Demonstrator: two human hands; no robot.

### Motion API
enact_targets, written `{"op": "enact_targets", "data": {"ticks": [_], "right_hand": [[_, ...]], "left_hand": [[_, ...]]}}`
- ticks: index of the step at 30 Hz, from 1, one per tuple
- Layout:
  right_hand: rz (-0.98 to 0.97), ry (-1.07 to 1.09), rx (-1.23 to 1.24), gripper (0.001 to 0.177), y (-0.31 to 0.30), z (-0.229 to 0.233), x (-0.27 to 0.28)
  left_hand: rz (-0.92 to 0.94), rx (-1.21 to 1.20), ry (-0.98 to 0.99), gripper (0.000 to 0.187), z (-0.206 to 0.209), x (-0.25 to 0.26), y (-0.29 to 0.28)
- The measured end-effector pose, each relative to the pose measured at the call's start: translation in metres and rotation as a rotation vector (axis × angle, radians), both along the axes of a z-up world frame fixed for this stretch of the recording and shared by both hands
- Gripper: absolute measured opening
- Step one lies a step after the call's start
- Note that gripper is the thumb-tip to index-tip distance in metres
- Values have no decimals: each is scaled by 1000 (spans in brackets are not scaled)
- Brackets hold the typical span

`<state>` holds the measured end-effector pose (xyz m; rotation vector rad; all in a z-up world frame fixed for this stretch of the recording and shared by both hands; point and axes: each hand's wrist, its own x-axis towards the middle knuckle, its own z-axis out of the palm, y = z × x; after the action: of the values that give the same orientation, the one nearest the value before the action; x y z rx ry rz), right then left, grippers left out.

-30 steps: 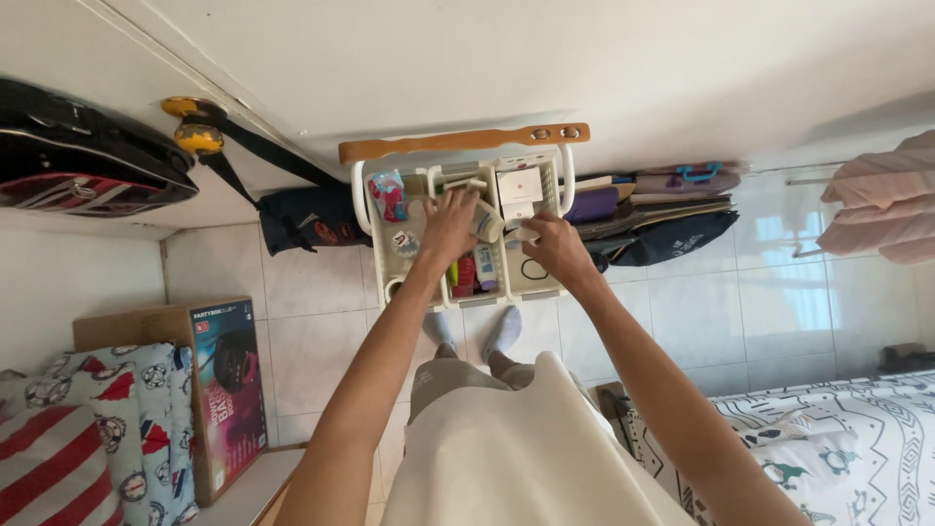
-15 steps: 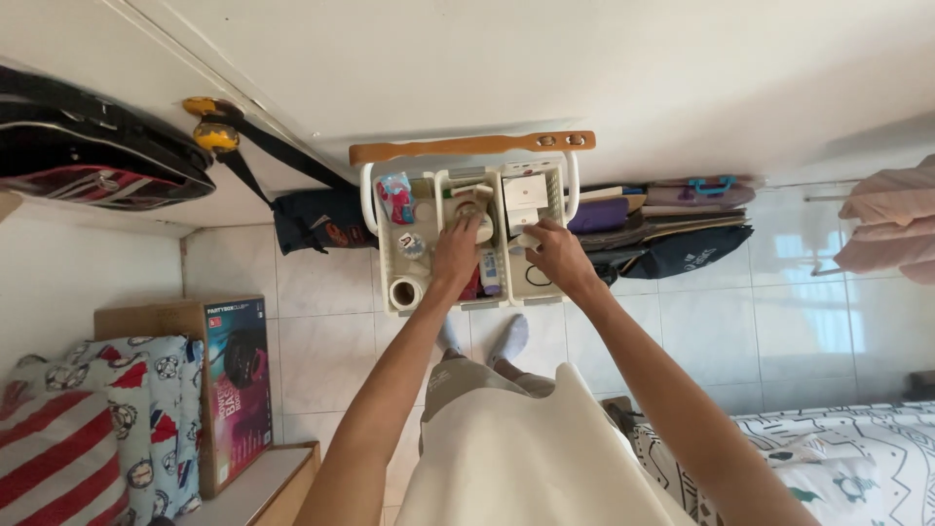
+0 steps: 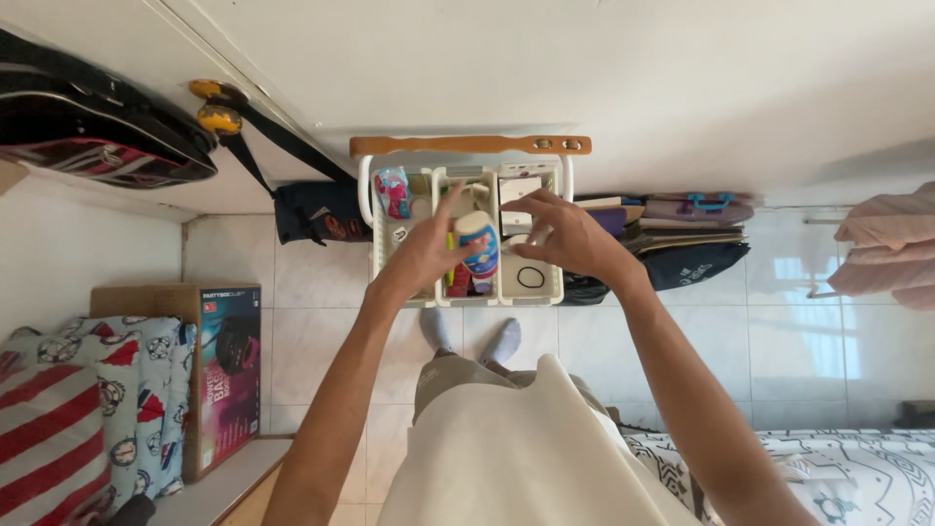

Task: Folding clothes and organizing various household and personal items within a tiered storage cart.

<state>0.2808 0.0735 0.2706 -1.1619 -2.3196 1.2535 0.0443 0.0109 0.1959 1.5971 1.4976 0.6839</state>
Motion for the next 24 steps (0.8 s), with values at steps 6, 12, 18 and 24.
{"op": "enact_targets", "data": {"ticks": [6,12,18,24], "right_hand": [[161,-40,102,36,-4,6,8],[135,-53,135,36,-18,-45,37],[23,9,171,33,-33,-99,40],[-26,-61,199,36,-41,-156,33]], "left_hand": [[-159,-235,91,113,21,57,8],[-215,-38,99,97,-38,65,-4],[-278,130,431,103,-108,44,-6],[-157,54,285,91,-128,53,-13]]}}
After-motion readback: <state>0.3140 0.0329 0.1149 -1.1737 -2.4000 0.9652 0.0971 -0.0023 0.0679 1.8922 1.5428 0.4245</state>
